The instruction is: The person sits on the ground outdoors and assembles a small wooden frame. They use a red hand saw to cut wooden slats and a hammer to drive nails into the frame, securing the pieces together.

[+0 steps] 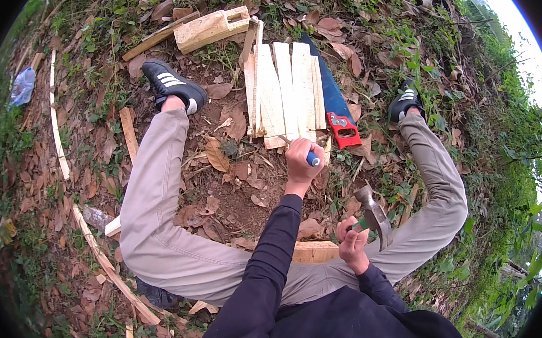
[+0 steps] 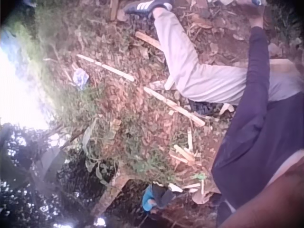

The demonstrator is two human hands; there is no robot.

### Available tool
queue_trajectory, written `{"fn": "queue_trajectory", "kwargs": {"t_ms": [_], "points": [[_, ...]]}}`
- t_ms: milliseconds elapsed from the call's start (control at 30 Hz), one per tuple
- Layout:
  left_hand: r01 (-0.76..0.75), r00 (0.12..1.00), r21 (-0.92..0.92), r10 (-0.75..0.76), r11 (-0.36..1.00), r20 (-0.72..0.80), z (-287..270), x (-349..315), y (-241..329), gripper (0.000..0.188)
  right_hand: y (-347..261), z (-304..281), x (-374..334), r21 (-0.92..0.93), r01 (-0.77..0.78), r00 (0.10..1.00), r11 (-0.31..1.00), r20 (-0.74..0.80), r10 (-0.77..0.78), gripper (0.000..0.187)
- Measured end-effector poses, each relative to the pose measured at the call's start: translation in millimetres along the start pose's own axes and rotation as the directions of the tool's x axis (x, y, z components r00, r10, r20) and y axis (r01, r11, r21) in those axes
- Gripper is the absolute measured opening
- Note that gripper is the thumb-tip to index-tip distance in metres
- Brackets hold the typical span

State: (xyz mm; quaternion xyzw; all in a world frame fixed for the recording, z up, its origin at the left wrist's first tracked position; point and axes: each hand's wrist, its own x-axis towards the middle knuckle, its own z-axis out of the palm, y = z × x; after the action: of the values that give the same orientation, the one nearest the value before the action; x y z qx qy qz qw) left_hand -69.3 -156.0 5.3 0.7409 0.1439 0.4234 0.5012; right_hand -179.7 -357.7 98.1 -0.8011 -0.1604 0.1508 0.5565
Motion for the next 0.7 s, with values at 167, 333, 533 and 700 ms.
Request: {"fn": "queue_trajectory", "kwargs": {"t_ms": [167, 333, 533, 700], "points": [[0.025, 1.0, -0.015, -0.026, 1.0, -0.012, 0, 4, 7, 0.022, 0, -4, 2, 0.032, -0.053, 0.998, 0.998, 0.036, 0.052, 0.043], [0.031, 0.999, 0.014, -0.03, 0.999, -0.011, -2, 1, 5, 0.023, -25, 3, 23, -0.418, -0.286, 0.919, 0.862, 0.134, 0.37, 0.047], [0.03, 1.0, -0.011, -0.03, 1.0, 0.005, -2, 0, 4, 0.023, 1, 8, 20, -0.006, 0.081, 0.997, 0.997, -0.008, -0.081, 0.042], [0.039, 0.999, -0.021, -0.039, 0.999, -0.015, 2, 0, 6, 0.024, -1, 0, 16, 0.124, 0.128, 0.991, 0.984, -0.058, -0.122, 0.045]]}}
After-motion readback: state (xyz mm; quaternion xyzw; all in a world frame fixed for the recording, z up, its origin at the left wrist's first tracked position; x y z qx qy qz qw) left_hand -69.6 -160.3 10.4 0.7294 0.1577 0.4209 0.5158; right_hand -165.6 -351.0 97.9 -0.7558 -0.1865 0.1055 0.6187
